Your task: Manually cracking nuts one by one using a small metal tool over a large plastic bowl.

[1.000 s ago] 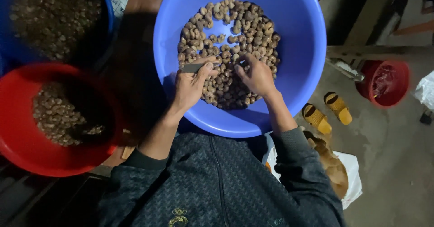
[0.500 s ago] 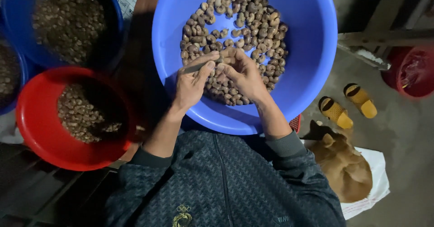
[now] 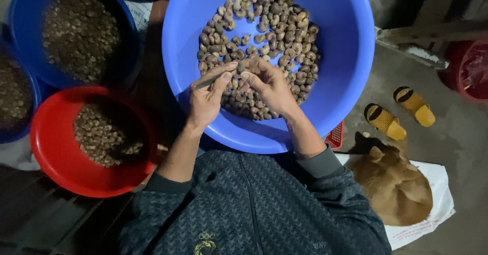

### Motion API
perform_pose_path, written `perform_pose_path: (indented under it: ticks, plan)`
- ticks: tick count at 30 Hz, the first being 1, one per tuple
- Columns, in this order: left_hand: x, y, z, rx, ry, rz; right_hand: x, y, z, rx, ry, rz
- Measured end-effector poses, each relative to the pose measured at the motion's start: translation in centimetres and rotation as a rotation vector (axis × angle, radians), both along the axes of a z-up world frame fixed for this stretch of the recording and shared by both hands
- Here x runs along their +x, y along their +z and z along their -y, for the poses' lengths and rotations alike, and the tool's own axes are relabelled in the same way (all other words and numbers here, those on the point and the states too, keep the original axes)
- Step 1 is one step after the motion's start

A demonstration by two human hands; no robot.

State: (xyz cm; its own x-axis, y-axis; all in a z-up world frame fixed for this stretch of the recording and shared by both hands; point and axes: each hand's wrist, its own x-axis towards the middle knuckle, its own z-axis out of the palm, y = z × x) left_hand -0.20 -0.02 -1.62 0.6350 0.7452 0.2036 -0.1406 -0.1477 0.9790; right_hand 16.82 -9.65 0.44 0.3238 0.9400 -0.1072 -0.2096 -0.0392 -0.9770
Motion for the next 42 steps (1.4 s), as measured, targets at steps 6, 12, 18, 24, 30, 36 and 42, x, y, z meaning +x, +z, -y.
perform_pose_path:
  ticks: [6,12,18,24,30,36,42]
  plan:
    - [0.2,0.9,0.3,-0.009,-0.009,0.009,-0.1,-0.2,-0.1,0.016,-0.031,0.066]
    - [0.0,1.2,0.2,-0.037,-0.044,0.019,-0.1,-1.6,-0.1,0.055,-0.032,0.045]
    - [-0.1,1.6,0.1,-0.105,-0.061,0.017,-0.1,-0.4,-0.2,0.042,-0.018,0.106]
    - [-0.3,1.1,0.2,-0.076,-0.024,-0.010,-0.3,-1.9,0.0,0.056,-0.032,0.113]
    - [-0.6,1.5,-0.1,-0.053,-0.017,-0.018,-0.5,-0.8,0.1,0.003,0.005,0.157]
    - [0.1,1.5,0.4,-0.037,-0.041,0.015,-0.3,-0.2,0.0,-0.003,-0.021,0.187]
    - [0.1,0.3,0.4,-0.004,-0.047,0.030,-0.1,-0.9,0.0,0.067,0.034,0.110]
